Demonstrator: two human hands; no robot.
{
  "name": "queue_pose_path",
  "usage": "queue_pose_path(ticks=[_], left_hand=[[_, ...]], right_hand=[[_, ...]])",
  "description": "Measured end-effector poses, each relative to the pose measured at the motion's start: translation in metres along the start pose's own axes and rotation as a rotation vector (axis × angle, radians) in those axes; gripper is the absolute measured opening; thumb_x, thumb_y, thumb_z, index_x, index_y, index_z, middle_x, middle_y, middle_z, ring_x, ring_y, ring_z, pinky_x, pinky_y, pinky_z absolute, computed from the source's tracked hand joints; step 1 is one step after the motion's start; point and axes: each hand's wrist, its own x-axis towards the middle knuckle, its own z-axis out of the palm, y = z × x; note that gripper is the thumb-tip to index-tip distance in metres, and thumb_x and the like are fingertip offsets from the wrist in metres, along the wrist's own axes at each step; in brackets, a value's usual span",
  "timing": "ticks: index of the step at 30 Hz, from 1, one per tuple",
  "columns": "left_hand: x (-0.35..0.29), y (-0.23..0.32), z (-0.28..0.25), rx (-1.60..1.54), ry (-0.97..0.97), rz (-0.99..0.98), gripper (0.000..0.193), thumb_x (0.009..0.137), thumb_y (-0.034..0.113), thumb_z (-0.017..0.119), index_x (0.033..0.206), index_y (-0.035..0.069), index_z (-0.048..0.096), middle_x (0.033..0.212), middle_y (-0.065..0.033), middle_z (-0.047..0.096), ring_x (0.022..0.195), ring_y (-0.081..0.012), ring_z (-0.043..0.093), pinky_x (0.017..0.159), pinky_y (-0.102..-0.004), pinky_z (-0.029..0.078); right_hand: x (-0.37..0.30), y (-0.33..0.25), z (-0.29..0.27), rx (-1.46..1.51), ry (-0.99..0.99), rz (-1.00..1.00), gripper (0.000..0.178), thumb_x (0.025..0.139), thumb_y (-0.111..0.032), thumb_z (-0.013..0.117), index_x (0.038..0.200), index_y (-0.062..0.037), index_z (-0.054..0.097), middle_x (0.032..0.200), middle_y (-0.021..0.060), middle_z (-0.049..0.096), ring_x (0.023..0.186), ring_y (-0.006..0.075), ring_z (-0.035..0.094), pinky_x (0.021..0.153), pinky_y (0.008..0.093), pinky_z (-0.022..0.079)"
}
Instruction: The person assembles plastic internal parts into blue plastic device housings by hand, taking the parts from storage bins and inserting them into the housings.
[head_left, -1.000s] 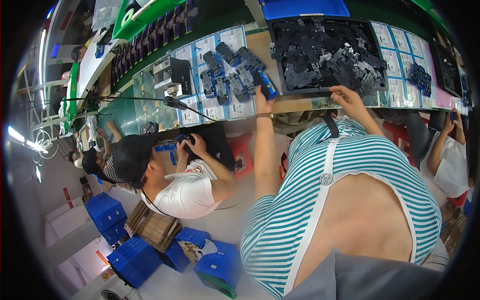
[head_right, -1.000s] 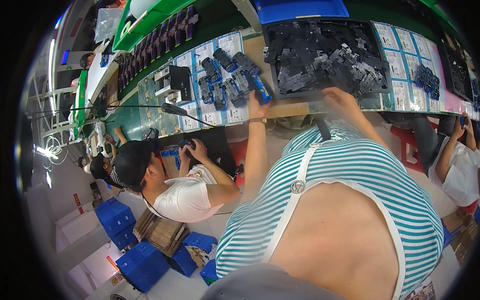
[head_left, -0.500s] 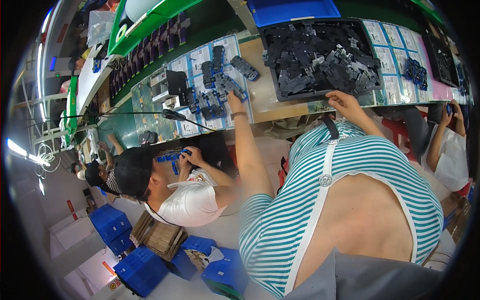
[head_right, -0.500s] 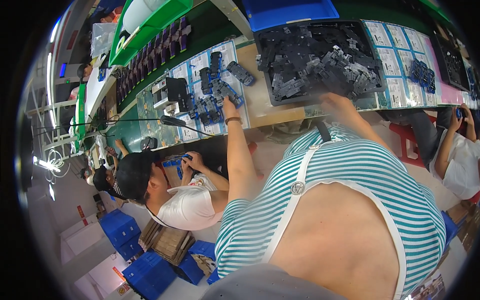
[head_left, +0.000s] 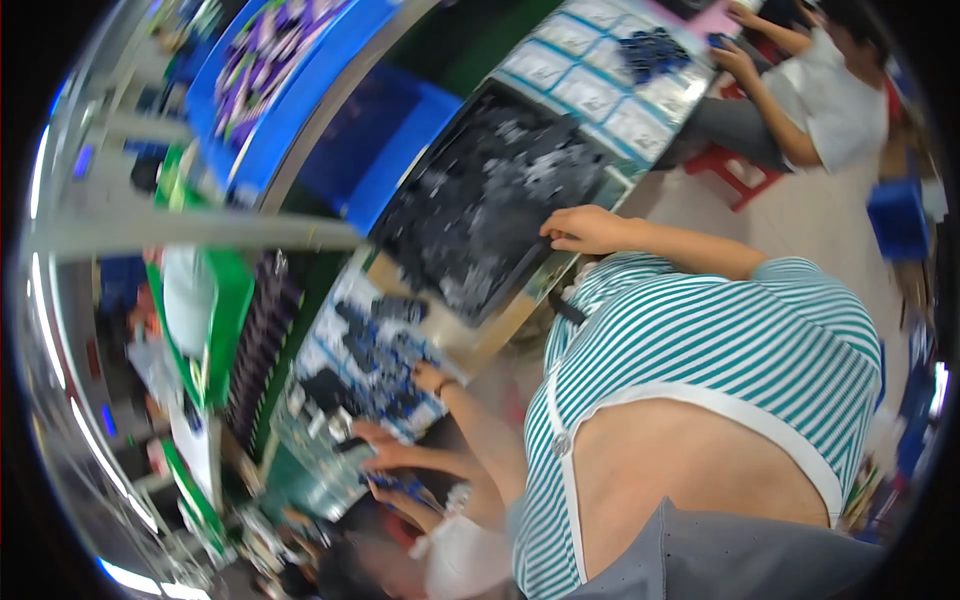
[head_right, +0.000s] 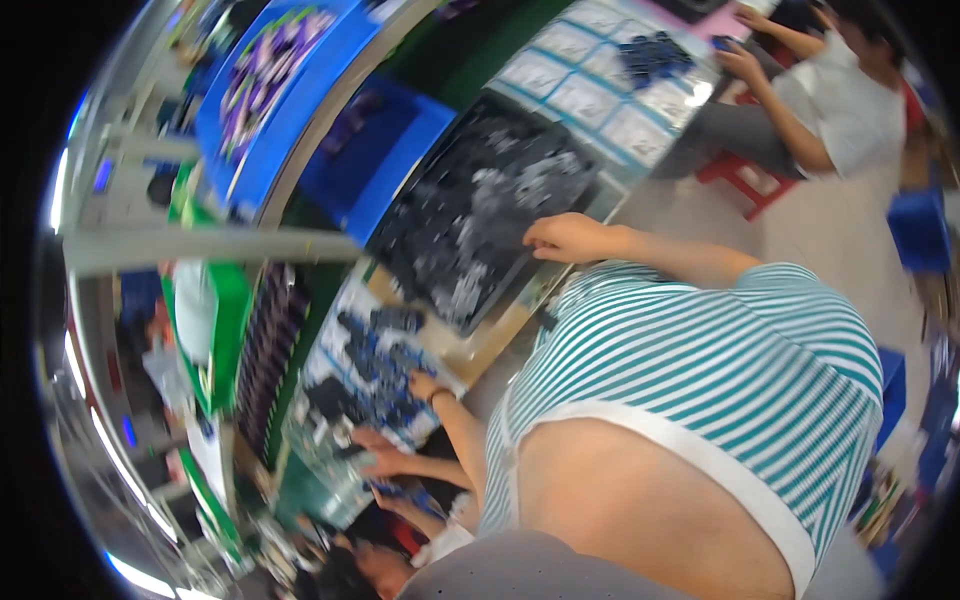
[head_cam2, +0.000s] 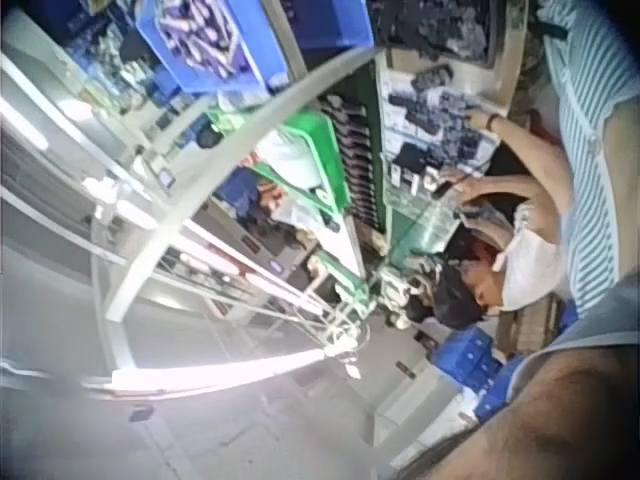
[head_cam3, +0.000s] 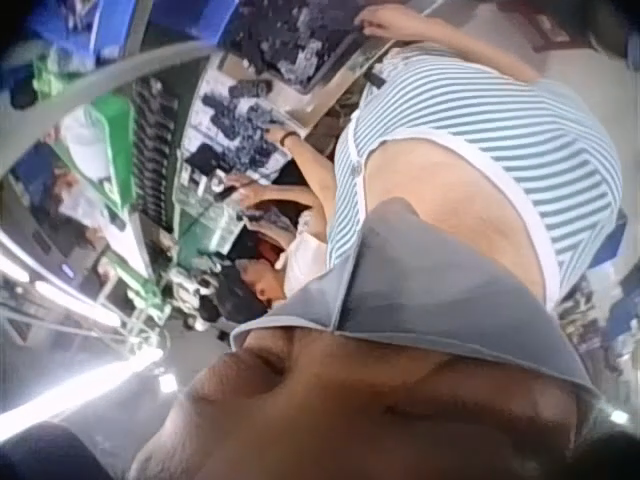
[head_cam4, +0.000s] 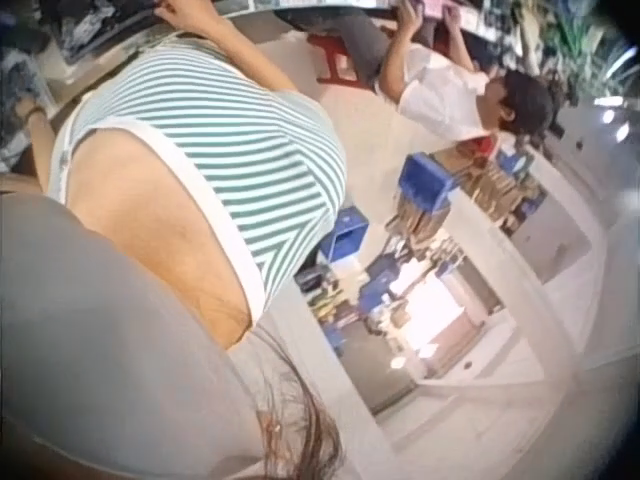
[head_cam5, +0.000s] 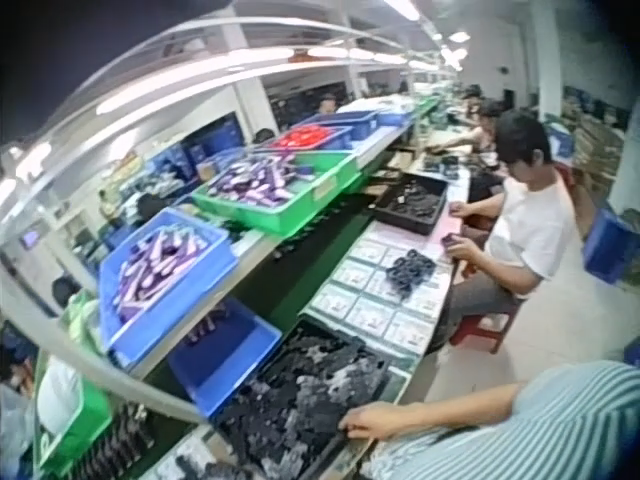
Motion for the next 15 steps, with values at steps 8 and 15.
queue_pose_path(ticks=[8, 15], left_hand=[[-0.12, 0.145, -0.084, -0.127, -0.001, 0.002, 0.048, 0.088, 0.023, 0.062, 0.127, -0.001, 0.049, 0.117, -0.0282, 0.056, 0.099, -0.0363, 0.058, 0.086, -0.0425, 0.046], [-0.152, 0.178, -0.082, -0.743, -0.108, -0.262, 0.035, 0.092, 0.024, 0.05, 0.115, -0.001, 0.057, 0.113, -0.0198, 0.06, 0.096, -0.0329, 0.059, 0.084, -0.0384, 0.046]], right_hand=[[-0.04, 0.204, -0.121, -0.17, 0.933, 0.606, 0.045, 0.08, -0.027, 0.067, 0.118, -0.0076, 0.055, 0.105, 0.0125, 0.06, 0.099, 0.026, 0.059, 0.083, 0.0388, 0.047], [0.015, 0.314, -0.195, -0.291, 0.876, 1.025, 0.09, 0.067, -0.048, 0.077, 0.125, 0.0087, 0.039, 0.125, 0.0316, 0.043, 0.117, 0.044, 0.043, 0.097, 0.047, 0.041]])
